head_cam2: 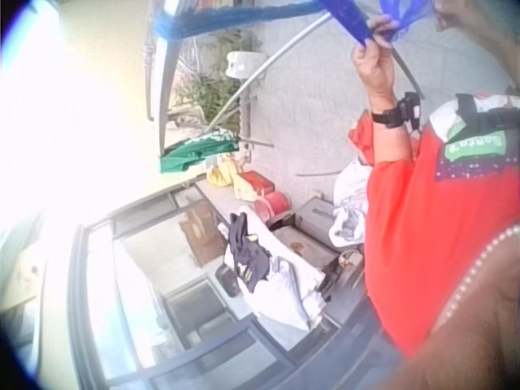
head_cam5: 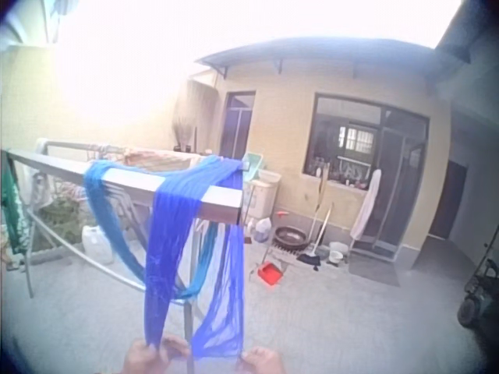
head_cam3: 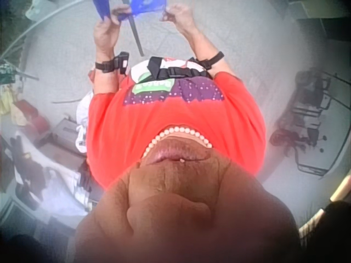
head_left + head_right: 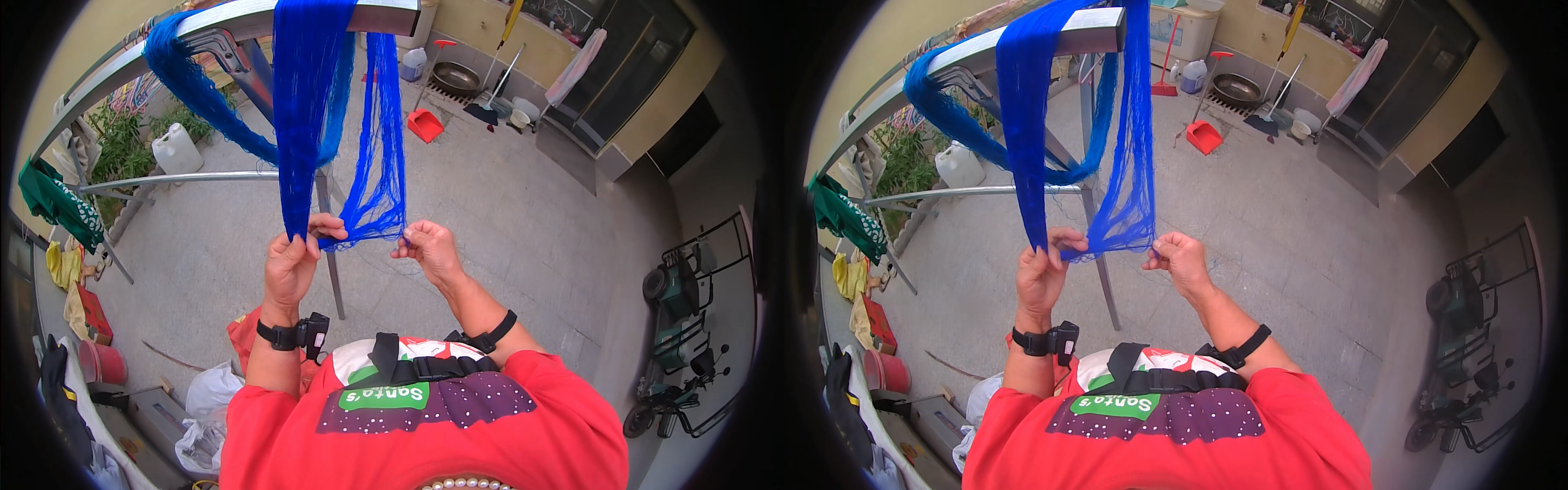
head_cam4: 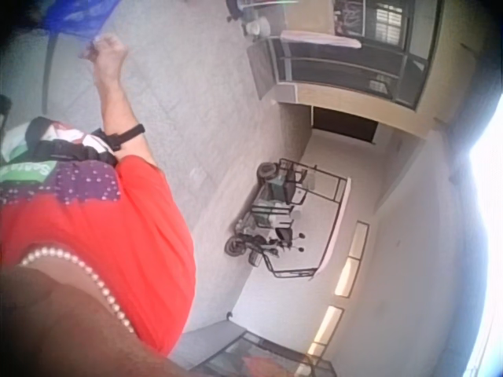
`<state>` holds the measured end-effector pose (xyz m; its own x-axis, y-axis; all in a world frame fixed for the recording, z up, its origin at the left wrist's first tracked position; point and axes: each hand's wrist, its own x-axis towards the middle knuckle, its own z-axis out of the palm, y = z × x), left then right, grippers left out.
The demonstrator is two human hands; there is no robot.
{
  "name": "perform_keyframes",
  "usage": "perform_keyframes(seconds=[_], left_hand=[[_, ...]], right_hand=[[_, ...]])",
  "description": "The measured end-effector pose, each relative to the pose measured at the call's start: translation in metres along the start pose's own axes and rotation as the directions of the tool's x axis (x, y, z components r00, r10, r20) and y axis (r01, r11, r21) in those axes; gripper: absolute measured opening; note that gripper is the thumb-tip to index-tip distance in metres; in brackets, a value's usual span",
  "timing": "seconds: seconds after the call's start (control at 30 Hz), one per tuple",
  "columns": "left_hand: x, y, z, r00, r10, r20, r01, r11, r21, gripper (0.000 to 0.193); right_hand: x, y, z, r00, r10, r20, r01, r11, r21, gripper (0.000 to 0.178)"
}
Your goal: The person repairs a blue fishing net by hand, repeatedly pulling loose threads through the mesh and tightening them. The net is draped over a metal frame while the person works on individual sections.
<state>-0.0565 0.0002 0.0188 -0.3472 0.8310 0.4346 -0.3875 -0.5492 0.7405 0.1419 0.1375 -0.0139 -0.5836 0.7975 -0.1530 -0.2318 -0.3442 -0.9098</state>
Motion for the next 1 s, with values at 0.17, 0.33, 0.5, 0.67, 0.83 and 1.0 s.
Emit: perform_keyframes(seconds=[0.17, 0.33, 0.5, 0.67, 0.83, 1.0], left_hand=[[-0.011, -0.003, -0.001, 0.947, -0.278, 0.158, 0.288, 0.957, -0.04, 0.037], [-0.032, -0.018, -0.006, 0.948, -0.311, 0.063, 0.314, 0.948, -0.056, 0.036], [-0.031, -0.026, -0.013, 0.967, -0.255, -0.012, 0.255, 0.967, -0.007, 0.036], [-0.029, -0.033, -0.012, 0.959, -0.283, -0.012, 0.282, 0.958, -0.048, 0.037], [-0.028, -0.035, -0.012, 0.956, -0.295, 0.002, 0.294, 0.954, -0.053, 0.038], [-0.029, -0.036, -0.014, 0.957, -0.289, -0.017, 0.288, 0.957, -0.04, 0.04]], right_hand=[[0.009, 0.001, 0.005, 0.999, 0.039, 0.003, -0.039, 0.999, -0.037, 0.009], [0.02, -0.005, 0.014, 1.0, -0.016, 0.027, 0.018, 0.998, -0.053, 0.01], [0.031, -0.025, 0.025, 0.997, 0.06, 0.058, -0.043, 0.964, -0.261, 0.022], [0.073, -0.059, 0.047, 0.985, -0.162, -0.062, 0.119, 0.892, -0.436, 0.042], [0.116, -0.068, 0.082, 0.972, -0.232, -0.025, 0.194, 0.865, -0.462, 0.037], [0.149, -0.07, 0.09, 0.948, -0.308, -0.08, 0.248, 0.873, -0.42, 0.014]])
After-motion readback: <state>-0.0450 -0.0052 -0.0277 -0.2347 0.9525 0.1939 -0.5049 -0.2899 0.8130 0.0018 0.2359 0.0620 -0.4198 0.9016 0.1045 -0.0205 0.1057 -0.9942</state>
